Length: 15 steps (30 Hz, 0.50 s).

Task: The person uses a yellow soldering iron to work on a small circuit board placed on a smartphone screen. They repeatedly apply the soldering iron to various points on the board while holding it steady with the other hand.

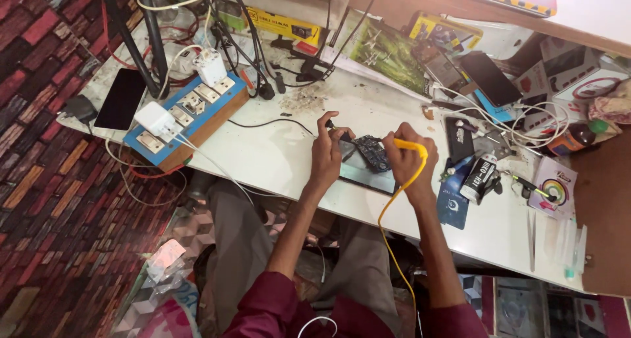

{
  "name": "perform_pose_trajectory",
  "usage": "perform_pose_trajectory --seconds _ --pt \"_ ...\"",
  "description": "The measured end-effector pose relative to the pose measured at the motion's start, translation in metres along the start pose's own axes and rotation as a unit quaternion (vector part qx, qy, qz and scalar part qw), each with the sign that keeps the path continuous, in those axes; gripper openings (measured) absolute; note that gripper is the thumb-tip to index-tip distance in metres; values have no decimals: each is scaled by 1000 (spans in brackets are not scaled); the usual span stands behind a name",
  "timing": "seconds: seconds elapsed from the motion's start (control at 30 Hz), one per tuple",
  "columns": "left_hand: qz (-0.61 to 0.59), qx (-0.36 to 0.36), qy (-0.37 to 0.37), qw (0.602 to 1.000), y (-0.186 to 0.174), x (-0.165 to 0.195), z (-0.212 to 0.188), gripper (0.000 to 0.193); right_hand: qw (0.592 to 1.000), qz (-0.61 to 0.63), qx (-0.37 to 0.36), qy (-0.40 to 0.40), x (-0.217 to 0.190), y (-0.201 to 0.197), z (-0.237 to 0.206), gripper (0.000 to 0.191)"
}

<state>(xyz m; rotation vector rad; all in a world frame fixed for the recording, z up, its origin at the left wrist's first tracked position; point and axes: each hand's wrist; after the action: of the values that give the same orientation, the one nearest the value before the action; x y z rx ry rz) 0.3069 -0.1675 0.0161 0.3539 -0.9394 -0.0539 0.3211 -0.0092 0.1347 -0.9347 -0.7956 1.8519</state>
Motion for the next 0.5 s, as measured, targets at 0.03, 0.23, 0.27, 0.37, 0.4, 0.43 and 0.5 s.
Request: perform_pose_trajectory --seconds 0.03,0.23,0.27,0.37,0.4,0.43,0.5 --pt "-1 6 -14 1000 -2 0 0 32 1000 0 -1 -4 0 1 3 28" --pt "6 27 -96 995 -7 1 1 33 998 46 25 -45 10 4 2 29" --pt "10 25 -98 995 -8 1 0 34 997 74 16 -20 12 4 -1 30" --pt "1 20 -94 995 -11 -2 0 34 995 98 7 23 15 6 -6 32" --pt "-5 19 -91 996 -11 -2 0 34 995 97 7 32 15 7 -8 31" --pt "0 15 -71 997 -13 -3 1 33 995 95 4 40 14 8 -9 31" --pt "5 6 -32 999 -13 -4 3 31 994 88 1 58 12 7 -10 31"
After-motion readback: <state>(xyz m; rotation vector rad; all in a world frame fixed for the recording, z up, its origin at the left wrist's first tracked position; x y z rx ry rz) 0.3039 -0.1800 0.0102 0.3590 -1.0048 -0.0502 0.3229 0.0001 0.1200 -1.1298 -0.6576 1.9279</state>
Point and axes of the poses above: each hand's wrist, its own z-axis towards the middle knuckle, its own y-axis out of the palm, x = y × z, and after that the axes turned 13 degrees about -z, right-handed
